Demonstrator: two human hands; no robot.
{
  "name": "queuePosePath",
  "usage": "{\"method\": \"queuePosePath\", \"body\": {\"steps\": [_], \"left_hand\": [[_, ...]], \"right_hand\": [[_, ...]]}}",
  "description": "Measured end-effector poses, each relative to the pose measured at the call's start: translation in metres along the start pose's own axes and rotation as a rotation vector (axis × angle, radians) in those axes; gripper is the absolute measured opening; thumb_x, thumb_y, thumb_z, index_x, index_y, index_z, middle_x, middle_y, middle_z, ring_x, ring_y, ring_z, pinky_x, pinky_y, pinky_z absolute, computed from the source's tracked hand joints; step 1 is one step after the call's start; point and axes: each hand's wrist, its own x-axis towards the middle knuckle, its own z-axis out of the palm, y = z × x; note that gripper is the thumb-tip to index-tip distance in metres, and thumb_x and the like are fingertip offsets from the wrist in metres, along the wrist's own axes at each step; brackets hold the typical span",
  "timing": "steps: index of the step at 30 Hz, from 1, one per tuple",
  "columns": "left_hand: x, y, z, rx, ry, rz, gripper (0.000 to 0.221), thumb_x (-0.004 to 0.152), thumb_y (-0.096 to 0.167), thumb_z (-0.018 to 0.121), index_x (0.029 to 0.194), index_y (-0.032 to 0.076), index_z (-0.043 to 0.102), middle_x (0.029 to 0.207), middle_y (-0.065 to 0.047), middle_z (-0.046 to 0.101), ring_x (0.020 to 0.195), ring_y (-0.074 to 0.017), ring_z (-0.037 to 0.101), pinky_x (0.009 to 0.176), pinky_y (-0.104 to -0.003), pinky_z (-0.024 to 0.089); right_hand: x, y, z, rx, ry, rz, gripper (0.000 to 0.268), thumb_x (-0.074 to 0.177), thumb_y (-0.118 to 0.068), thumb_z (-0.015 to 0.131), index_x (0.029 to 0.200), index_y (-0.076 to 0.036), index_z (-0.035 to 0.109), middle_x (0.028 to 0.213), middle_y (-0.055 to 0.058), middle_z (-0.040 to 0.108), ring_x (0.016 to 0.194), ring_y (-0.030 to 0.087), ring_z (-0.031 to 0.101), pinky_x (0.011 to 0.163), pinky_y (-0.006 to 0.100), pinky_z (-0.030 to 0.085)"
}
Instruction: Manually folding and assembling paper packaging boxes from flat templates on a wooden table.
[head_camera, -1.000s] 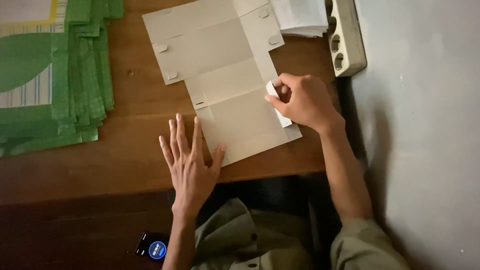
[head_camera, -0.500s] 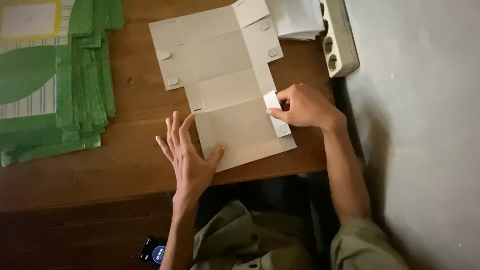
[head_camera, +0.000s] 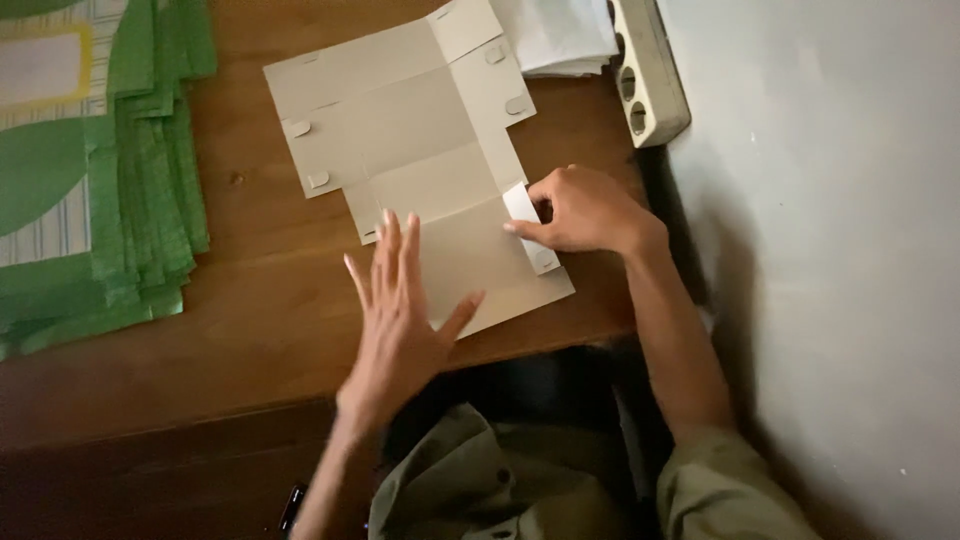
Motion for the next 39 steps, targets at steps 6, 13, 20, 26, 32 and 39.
{"method": "queuePosePath", "body": {"steps": [6, 13, 20, 26, 32, 39], "left_hand": [[0.064, -0.013, -0.024, 0.333, -0.071, 0.283, 0.097, 0.088, 0.058, 0.071, 0.160, 0.006, 0.033, 0.165, -0.028, 0.028, 0.152, -0.0495, 0.027, 0.119, -0.071, 0.005], [0.143, -0.049, 0.011, 0.257, -0.287, 0.423, 0.101, 0.085, 0.067, 0.071, 0.159, 0.007, 0.035, 0.168, -0.027, 0.021, 0.155, -0.0490, 0.020, 0.122, -0.068, 0.003], [0.136, -0.060, 0.021, 0.229, -0.232, 0.489, 0.117, 0.081, 0.075, 0.069, 0.164, 0.007, 0.022, 0.170, -0.023, 0.022, 0.157, -0.0435, 0.016, 0.124, -0.064, 0.000], [0.131, -0.058, 0.016, 0.182, -0.233, 0.541, 0.115, 0.079, 0.074, 0.072, 0.161, 0.009, 0.024, 0.165, -0.026, 0.030, 0.155, -0.0458, 0.022, 0.122, -0.068, 0.007], [0.134, -0.057, 0.004, 0.016, -0.247, 0.529, 0.101, 0.086, 0.065, 0.072, 0.152, -0.001, 0.034, 0.150, -0.030, 0.047, 0.149, -0.0501, 0.032, 0.120, -0.069, 0.014], [0.148, -0.085, 0.021, 0.052, -0.119, 0.647, 0.051, 0.093, 0.039, 0.075, 0.130, 0.007, 0.060, 0.141, -0.022, 0.059, 0.140, -0.0440, 0.049, 0.113, -0.063, 0.037]], "right_hand": [[0.014, 0.021, 0.003, 0.048, 0.269, 0.082, 0.038, 0.092, -0.055, 0.064, 0.086, -0.018, 0.070, 0.070, 0.003, 0.072, 0.075, 0.029, 0.073, 0.068, 0.041, 0.054], [0.030, 0.034, 0.025, 0.061, 0.496, -0.127, 0.019, 0.093, -0.031, 0.067, 0.098, -0.014, 0.076, 0.084, 0.007, 0.070, 0.076, 0.030, 0.072, 0.065, 0.037, 0.057], [0.027, 0.021, 0.019, 0.325, 0.506, -0.244, 0.014, 0.093, -0.016, 0.067, 0.099, -0.009, 0.077, 0.084, 0.010, 0.071, 0.076, 0.026, 0.072, 0.064, 0.035, 0.055], [0.019, 0.004, 0.014, 0.378, 0.431, -0.332, 0.014, 0.093, -0.013, 0.069, 0.101, -0.006, 0.078, 0.092, 0.014, 0.075, 0.088, 0.031, 0.074, 0.074, 0.038, 0.057], [0.014, -0.007, 0.011, 0.325, 0.365, -0.414, 0.011, 0.092, -0.007, 0.071, 0.099, -0.004, 0.079, 0.093, 0.018, 0.075, 0.087, 0.036, 0.073, 0.076, 0.042, 0.057], [0.044, 0.002, 0.008, 0.280, 0.375, -0.473, 0.013, 0.093, -0.013, 0.073, 0.103, -0.010, 0.080, 0.106, 0.015, 0.074, 0.093, 0.031, 0.071, 0.079, 0.041, 0.057]]}}
